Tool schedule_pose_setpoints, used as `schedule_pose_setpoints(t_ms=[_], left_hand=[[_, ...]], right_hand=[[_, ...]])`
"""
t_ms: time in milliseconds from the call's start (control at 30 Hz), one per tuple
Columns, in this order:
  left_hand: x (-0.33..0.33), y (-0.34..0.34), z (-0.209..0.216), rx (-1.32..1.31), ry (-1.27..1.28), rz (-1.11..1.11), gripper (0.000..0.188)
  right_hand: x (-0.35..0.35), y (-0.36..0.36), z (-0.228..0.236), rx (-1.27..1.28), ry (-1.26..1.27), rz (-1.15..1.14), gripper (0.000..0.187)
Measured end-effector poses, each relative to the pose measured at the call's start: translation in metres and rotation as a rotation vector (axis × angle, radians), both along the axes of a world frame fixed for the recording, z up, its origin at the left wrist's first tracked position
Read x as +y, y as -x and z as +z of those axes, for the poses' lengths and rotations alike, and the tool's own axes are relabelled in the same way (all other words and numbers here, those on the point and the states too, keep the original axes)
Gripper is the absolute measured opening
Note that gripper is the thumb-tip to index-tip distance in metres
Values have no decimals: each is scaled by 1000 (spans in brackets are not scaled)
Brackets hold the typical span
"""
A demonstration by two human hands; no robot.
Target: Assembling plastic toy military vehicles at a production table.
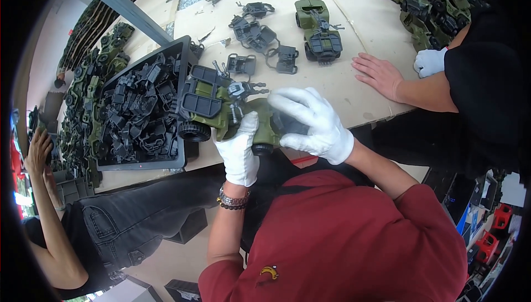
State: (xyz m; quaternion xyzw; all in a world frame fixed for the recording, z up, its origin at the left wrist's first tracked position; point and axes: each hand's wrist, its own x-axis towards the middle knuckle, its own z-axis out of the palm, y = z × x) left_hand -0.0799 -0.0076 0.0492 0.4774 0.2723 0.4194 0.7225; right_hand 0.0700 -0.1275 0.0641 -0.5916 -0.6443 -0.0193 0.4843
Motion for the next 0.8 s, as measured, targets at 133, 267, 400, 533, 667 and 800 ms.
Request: schedule_pose_setpoints(t_ms=[133,267,400,533,667,800], left_hand=[[-4,2,-2,7,-9,45,52],[-10,3,8,4,-11,38,51],[-6,0,5,43,-154,83,48],[-4,-2,24,76,-252,4,39],[-6,-11,32,62,-238,35,26],[-3,-33,61,-268,302,-77,30]], right_hand=[[-2,4,-2,-20,-18,1,67],[-5,6,-6,-26,-15,19,68],[-2,5,-10,-28,-93,46,69],[6,-4,-9,-65,-178,86,70],[4,-13,23,-164,54,72,81],[0,-6,58,-236,-113,-84,110]])
